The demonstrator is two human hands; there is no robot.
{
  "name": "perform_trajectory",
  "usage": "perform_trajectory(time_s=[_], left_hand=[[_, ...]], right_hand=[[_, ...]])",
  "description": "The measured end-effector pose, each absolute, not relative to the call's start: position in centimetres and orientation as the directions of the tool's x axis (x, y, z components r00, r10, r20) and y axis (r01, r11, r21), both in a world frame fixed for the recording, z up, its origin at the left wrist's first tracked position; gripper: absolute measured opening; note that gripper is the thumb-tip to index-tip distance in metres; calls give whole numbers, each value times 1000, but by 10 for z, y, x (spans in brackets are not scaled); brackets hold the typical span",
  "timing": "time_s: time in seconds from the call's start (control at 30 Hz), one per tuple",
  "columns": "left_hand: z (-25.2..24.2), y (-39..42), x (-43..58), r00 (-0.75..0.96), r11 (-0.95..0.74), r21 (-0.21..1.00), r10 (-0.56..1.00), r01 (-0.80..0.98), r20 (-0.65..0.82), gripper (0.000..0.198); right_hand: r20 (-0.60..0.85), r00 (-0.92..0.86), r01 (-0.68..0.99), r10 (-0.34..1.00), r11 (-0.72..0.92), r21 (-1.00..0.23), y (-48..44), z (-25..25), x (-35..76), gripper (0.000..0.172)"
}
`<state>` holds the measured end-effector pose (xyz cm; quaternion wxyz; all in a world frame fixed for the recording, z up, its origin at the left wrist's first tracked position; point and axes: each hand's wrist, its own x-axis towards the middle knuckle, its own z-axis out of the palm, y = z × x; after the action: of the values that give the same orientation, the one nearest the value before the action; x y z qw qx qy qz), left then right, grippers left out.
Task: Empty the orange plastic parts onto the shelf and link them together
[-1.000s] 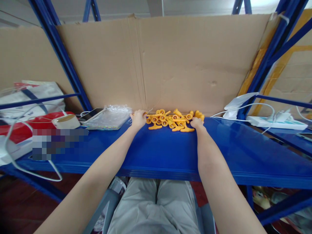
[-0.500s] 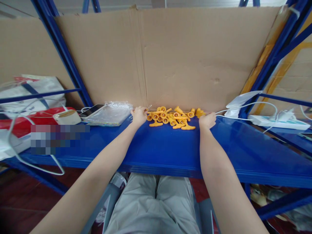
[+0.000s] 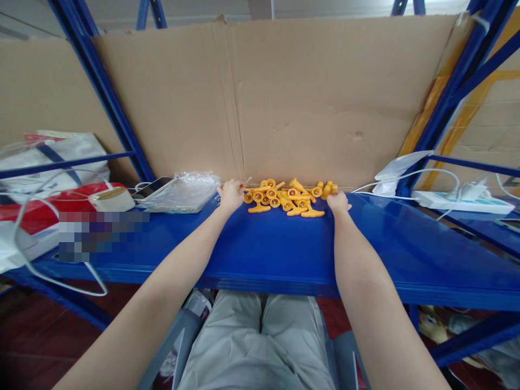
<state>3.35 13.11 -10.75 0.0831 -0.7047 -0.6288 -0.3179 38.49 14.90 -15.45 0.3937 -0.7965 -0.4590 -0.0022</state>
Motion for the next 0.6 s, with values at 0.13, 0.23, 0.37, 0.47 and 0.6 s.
perform_trajectory(time_s=[0.13,0.23,0.37,0.47,0.6], left_hand=[[-107,130,33,-17,-181,296,828,938,561,31],[-105,128,32,-46,-161,313,826,936,561,30],[-105,127,32,-64,-150,334,832,931,552,29],[-105,127,32,-58,-162,346,835,924,547,29],[-104,128,33,-65,-158,376,853,913,518,30]], right_hand=[[249,585,676,772,-294,-675,145,-149,377,38],[229,572,681,788,-300,-667,142,-147,373,40],[189,554,711,811,-342,-615,139,-143,371,45],[159,507,754,847,-346,-559,138,-140,369,47],[134,474,792,870,-354,-498,138,-139,368,49]])
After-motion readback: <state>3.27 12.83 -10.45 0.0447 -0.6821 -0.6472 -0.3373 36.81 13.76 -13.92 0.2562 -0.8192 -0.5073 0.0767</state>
